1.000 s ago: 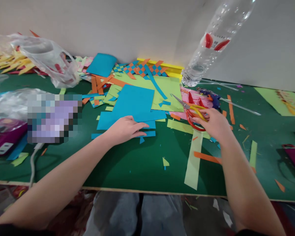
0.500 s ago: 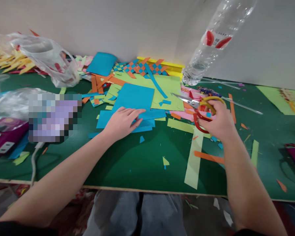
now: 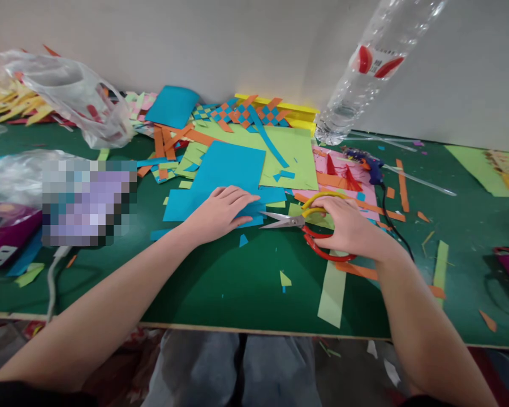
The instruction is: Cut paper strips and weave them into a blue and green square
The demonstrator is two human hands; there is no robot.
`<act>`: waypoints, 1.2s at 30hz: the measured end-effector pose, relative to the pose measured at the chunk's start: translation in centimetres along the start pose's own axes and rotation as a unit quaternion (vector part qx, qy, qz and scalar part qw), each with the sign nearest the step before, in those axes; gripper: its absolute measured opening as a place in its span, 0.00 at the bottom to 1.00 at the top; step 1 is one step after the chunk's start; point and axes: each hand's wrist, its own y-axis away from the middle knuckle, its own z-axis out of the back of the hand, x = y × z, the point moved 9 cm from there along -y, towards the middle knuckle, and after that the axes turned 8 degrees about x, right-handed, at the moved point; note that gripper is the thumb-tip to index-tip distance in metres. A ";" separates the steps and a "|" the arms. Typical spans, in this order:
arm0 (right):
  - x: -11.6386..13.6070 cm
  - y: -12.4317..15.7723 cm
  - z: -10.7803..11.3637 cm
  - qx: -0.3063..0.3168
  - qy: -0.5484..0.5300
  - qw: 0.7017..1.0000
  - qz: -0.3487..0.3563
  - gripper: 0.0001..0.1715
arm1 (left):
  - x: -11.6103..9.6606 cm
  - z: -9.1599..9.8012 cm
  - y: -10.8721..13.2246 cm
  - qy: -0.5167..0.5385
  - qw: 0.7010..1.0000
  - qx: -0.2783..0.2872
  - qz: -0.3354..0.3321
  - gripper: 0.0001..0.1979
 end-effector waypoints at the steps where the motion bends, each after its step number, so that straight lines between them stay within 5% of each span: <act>1: -0.1 0.0 -0.1 0.004 -0.003 1.000 -0.001 0.30 | 0.0 0.0 0.0 0.002 1.000 0.001 0.000 0.21; 8: 0.1 0.0 -0.3 0.011 -0.019 0.999 0.033 0.31 | -0.4 -0.3 -0.2 0.033 0.999 0.029 -0.027 0.12; 24: -0.4 -0.3 -0.4 0.020 -0.004 0.999 0.044 0.31 | -0.2 -0.8 -0.2 0.053 0.997 0.038 -0.034 0.14; 36: 2.1 -0.9 -0.9 0.012 0.003 0.998 0.057 0.29 | 0.3 -1.1 -0.2 0.081 0.995 0.057 -0.017 0.16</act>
